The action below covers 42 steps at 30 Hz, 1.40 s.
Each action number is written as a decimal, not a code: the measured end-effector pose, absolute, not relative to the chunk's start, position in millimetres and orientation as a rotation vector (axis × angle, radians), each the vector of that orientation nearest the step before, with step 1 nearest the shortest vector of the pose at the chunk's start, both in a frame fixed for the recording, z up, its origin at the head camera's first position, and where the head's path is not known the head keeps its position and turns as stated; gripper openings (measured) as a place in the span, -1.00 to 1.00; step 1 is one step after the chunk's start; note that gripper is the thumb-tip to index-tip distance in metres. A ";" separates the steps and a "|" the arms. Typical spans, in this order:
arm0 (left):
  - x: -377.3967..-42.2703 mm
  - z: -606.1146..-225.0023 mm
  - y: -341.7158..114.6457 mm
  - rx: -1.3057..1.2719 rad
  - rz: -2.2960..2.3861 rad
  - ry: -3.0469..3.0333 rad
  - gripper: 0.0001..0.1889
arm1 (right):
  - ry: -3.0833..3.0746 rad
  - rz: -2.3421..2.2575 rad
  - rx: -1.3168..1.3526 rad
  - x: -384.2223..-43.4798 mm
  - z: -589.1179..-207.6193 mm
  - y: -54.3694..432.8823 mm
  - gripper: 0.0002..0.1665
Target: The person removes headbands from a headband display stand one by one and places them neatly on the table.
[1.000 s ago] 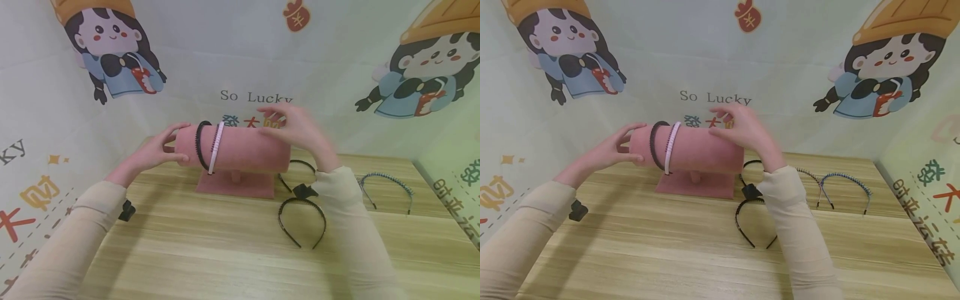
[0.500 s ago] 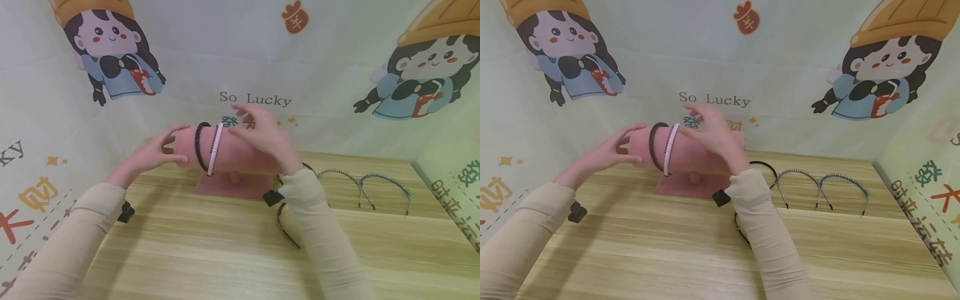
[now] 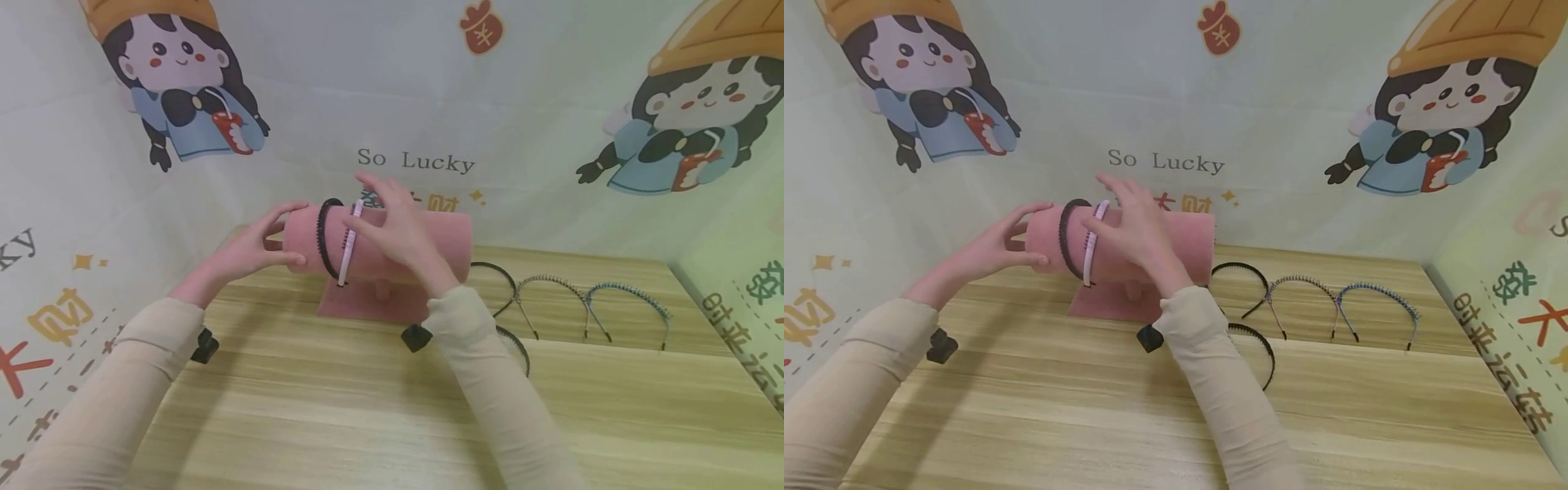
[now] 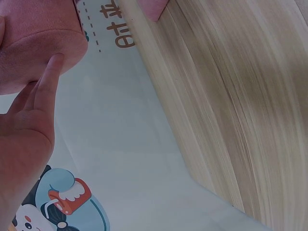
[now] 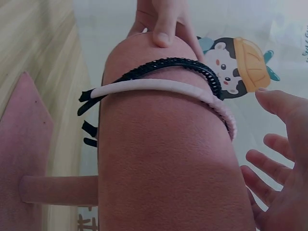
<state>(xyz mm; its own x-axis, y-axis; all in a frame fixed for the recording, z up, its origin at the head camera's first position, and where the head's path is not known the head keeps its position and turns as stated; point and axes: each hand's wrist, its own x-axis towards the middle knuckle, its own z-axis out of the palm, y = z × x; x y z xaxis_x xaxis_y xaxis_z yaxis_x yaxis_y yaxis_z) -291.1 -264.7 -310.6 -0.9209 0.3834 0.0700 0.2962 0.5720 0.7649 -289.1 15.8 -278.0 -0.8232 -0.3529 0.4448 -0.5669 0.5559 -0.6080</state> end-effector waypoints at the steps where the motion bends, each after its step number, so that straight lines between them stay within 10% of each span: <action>1: -290.9 -310.5 -265.0 0.580 1.281 2.694 -0.11 | -2.525 1.111 0.759 -290.0 -279.3 14.1 -0.18; 20: -290.7 -308.1 -263.2 0.586 1.306 2.671 -0.11 | -2.732 0.559 0.705 -293.2 -279.5 7.6 -0.20; 42: -288.4 -306.5 -262.9 0.541 1.296 2.662 -0.08 | -2.623 1.222 0.896 -293.7 -280.5 31.6 -0.30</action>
<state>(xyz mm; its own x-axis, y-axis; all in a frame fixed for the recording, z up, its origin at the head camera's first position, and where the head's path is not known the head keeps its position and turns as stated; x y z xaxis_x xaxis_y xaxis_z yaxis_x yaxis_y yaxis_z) -288.4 -262.9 -306.5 -0.9270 0.3731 0.0377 0.2598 0.5667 0.7819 -293.7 31.6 -280.5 -0.8193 -0.4656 0.3346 -0.5557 0.5011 -0.6634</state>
